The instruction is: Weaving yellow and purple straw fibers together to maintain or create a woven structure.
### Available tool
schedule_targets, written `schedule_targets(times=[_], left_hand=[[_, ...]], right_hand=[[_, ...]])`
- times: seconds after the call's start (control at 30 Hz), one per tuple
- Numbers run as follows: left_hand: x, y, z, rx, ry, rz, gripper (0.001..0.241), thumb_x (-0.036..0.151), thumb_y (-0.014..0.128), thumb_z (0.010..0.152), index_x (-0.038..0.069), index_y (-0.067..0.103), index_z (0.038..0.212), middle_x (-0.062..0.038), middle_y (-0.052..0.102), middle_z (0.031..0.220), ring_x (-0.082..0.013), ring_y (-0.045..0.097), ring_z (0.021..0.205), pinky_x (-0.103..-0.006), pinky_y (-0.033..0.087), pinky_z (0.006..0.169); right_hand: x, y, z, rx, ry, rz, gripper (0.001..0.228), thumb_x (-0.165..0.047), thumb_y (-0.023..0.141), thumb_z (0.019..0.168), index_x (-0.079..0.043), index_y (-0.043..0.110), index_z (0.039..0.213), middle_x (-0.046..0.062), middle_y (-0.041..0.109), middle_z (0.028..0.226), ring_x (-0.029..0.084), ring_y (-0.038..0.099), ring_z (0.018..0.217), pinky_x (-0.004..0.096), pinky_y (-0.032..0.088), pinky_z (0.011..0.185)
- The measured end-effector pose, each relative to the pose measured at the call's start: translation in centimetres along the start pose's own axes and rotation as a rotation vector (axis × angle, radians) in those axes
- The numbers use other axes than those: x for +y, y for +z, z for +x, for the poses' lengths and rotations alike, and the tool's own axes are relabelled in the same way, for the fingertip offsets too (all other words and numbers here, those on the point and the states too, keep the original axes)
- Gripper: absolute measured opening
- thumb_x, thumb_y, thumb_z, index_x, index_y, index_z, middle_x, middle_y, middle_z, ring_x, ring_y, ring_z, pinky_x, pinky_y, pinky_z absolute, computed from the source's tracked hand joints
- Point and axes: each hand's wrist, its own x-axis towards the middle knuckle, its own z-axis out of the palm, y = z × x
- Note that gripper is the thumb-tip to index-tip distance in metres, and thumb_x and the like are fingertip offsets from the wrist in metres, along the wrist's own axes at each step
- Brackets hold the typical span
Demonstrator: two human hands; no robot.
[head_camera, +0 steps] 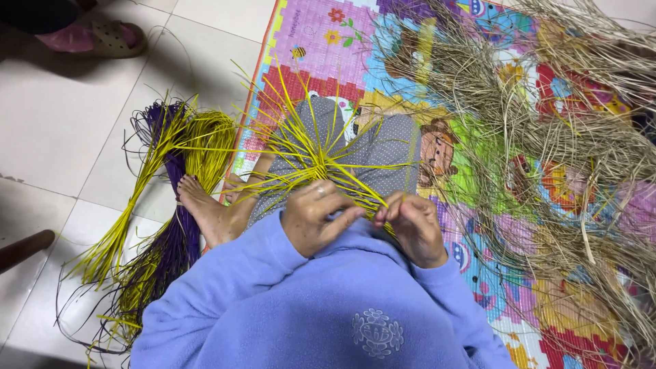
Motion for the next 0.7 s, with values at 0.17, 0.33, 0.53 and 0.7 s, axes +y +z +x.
schedule_targets(times=[0.17,0.33,0.53,0.7], left_hand=[[-0.3,2.1,-1.0,-0.137,-0.404,-0.568,0.021,0.022,0.060,0.080,0.001,0.062,0.085,-0.016,0.056,0.064,-0.0212,0.053,0.055,-0.0304,0.045,0.046],[-2.8,4.4,-2.4,-0.065,-0.743,-0.968,0.027,0.022,0.059,0.081,-0.005,0.060,0.085,-0.011,0.056,0.058,-0.0085,0.054,0.049,-0.0136,0.047,0.038],[-5.7,4.0,-1.9,-0.050,-0.812,-1.043,0.024,0.021,0.057,0.080,0.000,0.062,0.090,-0.001,0.053,0.061,-0.0051,0.047,0.048,-0.0152,0.037,0.040],[-7.2,4.4,-2.3,0.030,-0.743,-0.973,0.025,0.019,0.054,0.083,-0.002,0.062,0.094,-0.005,0.059,0.066,-0.0061,0.053,0.056,-0.0159,0.045,0.047]], right_hand=[[-0.3,-0.6,-0.7,-0.191,-0.046,-0.463,0.025,-0.011,0.055,0.074,0.000,0.055,0.051,0.015,0.053,0.056,0.023,0.053,0.056,0.032,0.044,0.054],[-1.8,-1.1,-1.6,-0.339,0.006,-0.704,0.024,-0.011,0.054,0.076,-0.005,0.060,0.053,0.010,0.058,0.059,0.019,0.053,0.057,0.029,0.043,0.054],[-3.7,-2.0,-3.8,-0.289,0.122,-0.683,0.019,-0.007,0.051,0.070,-0.001,0.050,0.052,0.005,0.049,0.057,0.013,0.041,0.051,0.024,0.033,0.049],[-3.6,-3.0,-5.6,-0.014,-0.014,-0.390,0.015,-0.017,0.054,0.075,-0.004,0.061,0.077,0.015,0.048,0.106,0.021,0.054,0.085,0.039,0.043,0.084]])
